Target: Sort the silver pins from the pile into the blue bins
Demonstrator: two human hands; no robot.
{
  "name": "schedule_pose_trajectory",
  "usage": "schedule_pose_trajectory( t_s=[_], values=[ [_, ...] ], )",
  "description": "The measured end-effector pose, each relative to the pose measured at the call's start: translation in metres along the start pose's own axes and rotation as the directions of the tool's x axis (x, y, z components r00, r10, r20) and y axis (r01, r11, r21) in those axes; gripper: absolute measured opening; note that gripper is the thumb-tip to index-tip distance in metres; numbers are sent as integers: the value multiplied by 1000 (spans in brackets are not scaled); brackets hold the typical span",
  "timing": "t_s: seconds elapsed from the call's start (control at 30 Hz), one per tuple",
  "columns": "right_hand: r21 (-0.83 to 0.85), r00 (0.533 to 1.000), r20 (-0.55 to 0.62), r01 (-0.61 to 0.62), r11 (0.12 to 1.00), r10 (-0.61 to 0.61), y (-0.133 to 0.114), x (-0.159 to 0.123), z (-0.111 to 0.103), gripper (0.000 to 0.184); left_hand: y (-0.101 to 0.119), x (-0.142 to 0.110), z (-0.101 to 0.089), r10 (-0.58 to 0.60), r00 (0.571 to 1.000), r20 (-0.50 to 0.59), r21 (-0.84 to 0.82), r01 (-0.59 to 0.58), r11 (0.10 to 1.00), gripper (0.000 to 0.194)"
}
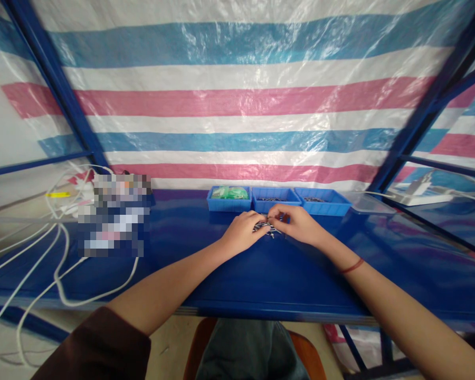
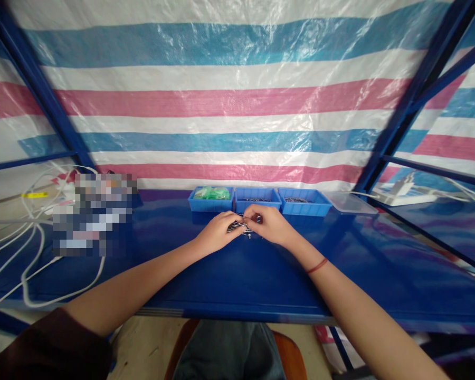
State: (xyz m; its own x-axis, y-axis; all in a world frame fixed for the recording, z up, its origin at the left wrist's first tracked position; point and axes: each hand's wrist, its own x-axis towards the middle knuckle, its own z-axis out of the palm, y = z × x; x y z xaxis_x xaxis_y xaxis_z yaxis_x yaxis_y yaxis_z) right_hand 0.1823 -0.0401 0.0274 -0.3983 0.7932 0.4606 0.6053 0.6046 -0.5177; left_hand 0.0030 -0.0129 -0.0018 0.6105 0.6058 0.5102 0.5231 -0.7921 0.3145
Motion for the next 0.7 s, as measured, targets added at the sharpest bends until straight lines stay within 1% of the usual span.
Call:
schedule_pose_trajectory(
  t_s=[0.07, 0.13, 0.27, 0.53, 0.7],
  values=[
    [73, 999, -22, -21, 997, 23, -3, 0, 2, 15, 1, 1, 0, -2, 1000, -12, -23, 1, 1000, 16],
    [108, 999, -37, -32, 994, 36, -4, 1, 4, 18, 1, 1, -1, -8, 999, -33, -57, 7, 998, 16],
    [126, 997, -66, -41, 991, 50, -5, 2, 5, 22, 1, 1, -1, -20, 998, -67, -119, 12, 993, 18],
    [174, 994, -89, -44, 984, 60, -5, 2, 7, 26, 2, 2, -1, -36, 997, -71, -158, 25, 987, 19],
    [154, 989, -135, -32, 988, 53, -3, 3, 7, 26, 2, 2, 1, -32, 995, -93, -189, 14, 982, 18]
  ],
)
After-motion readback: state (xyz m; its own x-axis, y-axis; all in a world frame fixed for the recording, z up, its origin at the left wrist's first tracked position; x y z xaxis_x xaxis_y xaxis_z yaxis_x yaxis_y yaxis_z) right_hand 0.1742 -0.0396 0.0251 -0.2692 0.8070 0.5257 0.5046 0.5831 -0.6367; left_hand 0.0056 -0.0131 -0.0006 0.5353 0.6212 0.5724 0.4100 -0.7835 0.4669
